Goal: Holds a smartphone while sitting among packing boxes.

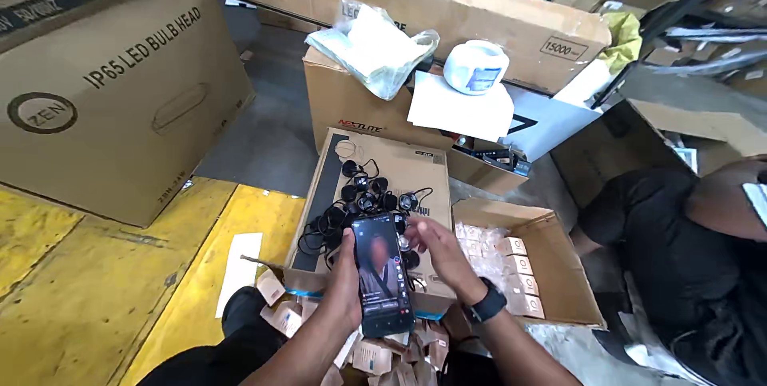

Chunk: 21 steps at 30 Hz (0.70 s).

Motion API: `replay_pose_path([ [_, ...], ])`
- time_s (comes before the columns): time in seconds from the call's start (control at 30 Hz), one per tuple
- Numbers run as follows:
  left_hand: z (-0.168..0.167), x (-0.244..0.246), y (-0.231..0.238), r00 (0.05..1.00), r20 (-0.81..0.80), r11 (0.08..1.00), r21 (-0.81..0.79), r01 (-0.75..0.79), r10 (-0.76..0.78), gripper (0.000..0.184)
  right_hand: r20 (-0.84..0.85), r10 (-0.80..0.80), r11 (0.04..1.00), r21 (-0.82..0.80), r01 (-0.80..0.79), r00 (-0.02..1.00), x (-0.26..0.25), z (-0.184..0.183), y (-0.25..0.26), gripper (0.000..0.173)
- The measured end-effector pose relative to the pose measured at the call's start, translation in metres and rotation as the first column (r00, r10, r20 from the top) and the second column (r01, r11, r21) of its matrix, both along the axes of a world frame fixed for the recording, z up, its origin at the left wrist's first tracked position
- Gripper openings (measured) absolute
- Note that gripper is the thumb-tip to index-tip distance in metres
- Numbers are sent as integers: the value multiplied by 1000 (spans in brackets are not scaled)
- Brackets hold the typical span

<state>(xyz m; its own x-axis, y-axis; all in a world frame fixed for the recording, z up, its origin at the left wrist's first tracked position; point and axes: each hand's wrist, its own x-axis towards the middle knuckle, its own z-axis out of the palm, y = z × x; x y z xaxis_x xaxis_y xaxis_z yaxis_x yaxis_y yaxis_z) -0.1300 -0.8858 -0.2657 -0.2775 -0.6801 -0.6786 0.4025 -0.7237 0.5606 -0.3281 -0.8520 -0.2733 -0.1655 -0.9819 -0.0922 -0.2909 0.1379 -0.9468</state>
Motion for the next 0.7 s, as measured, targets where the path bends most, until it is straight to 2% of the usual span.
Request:
replay_pose_path([
  [0.03, 4, 0, 1, 1000, -9, 1000, -3, 6, -6, 63, -76, -38, 999, 19, 40, 996, -12, 4, -20, 45],
  [0.1, 7, -1, -2, 999, -33, 999, -18, 34, -34, 64, -300, -58, 997, 35, 71, 952, -44, 14, -68, 55],
  [0.2, 9, -8, -10, 998, -49, 999, -11, 42, -43, 65, -616, -58, 997, 8, 80, 786, -98, 42, -143, 71],
  [0.27, 12, -11, -17, 998, -46, 999, 3, 38, -38, 65, -743, -108, 994, -57, 98, 661, -131, 67, -190, 78],
  [0.43, 14, -14, -37, 997, -72, 1000, 7, 13, -12, 65, -844, -312, 942, -217, 255, 436, -176, 130, -266, 83],
  [0.57, 9, -12, -47, 995, -86, 999, 8, -46, 47, 65, -920, -211, 948, -110, 298, 330, -195, 139, -289, 100],
  [0.63, 7, -12, -49, 994, -90, 998, 3, -67, 67, 65, -946, -169, 952, -84, 293, 276, -204, 134, -291, 93],
  [0.7, 5, -12, -51, 993, -87, 997, -4, -75, 75, 64, -949, -226, 954, -169, 249, 221, -211, 127, -289, 73],
])
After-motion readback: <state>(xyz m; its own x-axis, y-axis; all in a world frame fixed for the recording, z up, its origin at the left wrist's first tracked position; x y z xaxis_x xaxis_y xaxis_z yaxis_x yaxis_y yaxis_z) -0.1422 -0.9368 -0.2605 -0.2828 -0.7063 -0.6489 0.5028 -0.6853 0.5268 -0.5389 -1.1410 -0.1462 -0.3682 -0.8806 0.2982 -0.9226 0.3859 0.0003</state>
